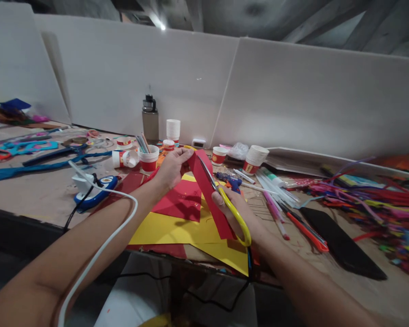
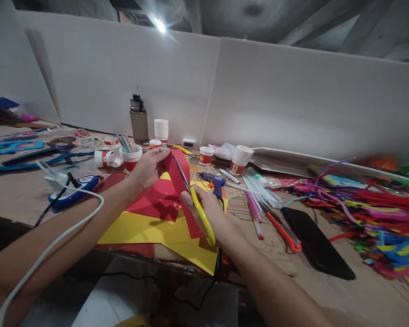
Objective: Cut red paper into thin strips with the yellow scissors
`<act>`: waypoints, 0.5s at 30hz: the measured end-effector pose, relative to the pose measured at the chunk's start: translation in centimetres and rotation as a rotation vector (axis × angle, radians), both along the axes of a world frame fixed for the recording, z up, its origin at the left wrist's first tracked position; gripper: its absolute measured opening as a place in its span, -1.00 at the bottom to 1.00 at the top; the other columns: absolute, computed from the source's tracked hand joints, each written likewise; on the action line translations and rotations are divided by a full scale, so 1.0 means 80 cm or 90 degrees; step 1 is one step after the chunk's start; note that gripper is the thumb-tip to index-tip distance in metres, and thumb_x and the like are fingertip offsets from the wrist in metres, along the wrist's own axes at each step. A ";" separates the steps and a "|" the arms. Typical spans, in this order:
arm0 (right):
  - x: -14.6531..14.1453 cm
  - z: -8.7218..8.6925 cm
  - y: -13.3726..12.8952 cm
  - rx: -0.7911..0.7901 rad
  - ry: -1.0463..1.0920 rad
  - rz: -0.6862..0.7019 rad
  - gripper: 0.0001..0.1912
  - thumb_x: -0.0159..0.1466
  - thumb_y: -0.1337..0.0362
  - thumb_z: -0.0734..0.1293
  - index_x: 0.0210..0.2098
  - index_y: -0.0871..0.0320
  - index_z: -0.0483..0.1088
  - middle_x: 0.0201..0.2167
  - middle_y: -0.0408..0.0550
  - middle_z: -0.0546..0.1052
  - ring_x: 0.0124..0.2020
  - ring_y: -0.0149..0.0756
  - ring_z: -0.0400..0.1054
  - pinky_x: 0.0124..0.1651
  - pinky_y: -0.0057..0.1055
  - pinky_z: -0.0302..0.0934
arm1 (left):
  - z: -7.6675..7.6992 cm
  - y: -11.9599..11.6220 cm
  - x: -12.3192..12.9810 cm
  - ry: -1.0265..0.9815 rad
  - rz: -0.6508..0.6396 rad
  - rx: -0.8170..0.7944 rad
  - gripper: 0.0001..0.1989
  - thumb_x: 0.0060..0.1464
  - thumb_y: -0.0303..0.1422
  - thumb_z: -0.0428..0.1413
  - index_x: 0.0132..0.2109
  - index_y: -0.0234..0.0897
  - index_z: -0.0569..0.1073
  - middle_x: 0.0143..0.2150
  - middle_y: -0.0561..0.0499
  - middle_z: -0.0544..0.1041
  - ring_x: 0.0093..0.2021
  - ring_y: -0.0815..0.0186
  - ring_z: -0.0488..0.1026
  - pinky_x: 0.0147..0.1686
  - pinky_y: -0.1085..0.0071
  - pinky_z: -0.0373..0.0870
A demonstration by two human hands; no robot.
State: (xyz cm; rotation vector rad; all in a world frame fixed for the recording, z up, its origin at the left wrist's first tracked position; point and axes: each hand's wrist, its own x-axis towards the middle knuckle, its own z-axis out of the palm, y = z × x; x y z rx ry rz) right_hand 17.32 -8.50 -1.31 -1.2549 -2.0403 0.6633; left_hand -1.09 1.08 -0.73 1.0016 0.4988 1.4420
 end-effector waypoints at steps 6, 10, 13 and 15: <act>0.001 0.001 0.001 0.021 -0.021 0.006 -0.60 0.31 -0.06 0.07 -0.45 0.13 0.11 -0.49 -0.20 0.20 -0.46 -0.40 0.05 -0.42 -0.46 -0.05 | 0.004 -0.007 0.002 0.020 -0.005 -0.004 -0.81 -0.06 -0.37 0.22 -0.42 -0.34 0.34 -0.51 0.09 0.47 -0.53 0.48 0.39 -0.49 0.54 0.33; 0.001 -0.001 0.000 0.010 -0.026 -0.006 -0.58 0.31 -0.08 0.07 -0.44 0.14 0.12 -0.49 -0.20 0.21 -0.46 -0.41 0.06 -0.43 -0.47 -0.04 | 0.004 -0.008 0.003 0.020 -0.007 -0.004 -0.81 -0.06 -0.38 0.22 -0.43 -0.34 0.34 -0.53 0.10 0.46 -0.55 0.49 0.38 -0.51 0.56 0.30; 0.001 -0.002 0.000 0.007 -0.006 -0.011 -0.59 0.30 -0.07 0.10 -0.45 0.14 0.13 -0.50 -0.22 0.21 -0.47 -0.42 0.05 -0.43 -0.47 -0.05 | 0.004 -0.008 0.003 0.018 -0.010 -0.004 -0.82 -0.04 -0.39 0.21 -0.44 -0.35 0.34 -0.54 0.10 0.45 -0.56 0.50 0.37 -0.53 0.56 0.29; 0.000 -0.002 0.000 -0.007 0.007 -0.011 -0.61 0.29 -0.05 0.12 -0.45 0.13 0.13 -0.52 -0.23 0.20 -0.50 -0.43 0.05 -0.45 -0.48 -0.06 | 0.004 -0.008 0.003 0.017 -0.011 -0.001 -0.82 -0.04 -0.40 0.20 -0.45 -0.35 0.34 -0.55 0.10 0.44 -0.56 0.51 0.37 -0.54 0.57 0.28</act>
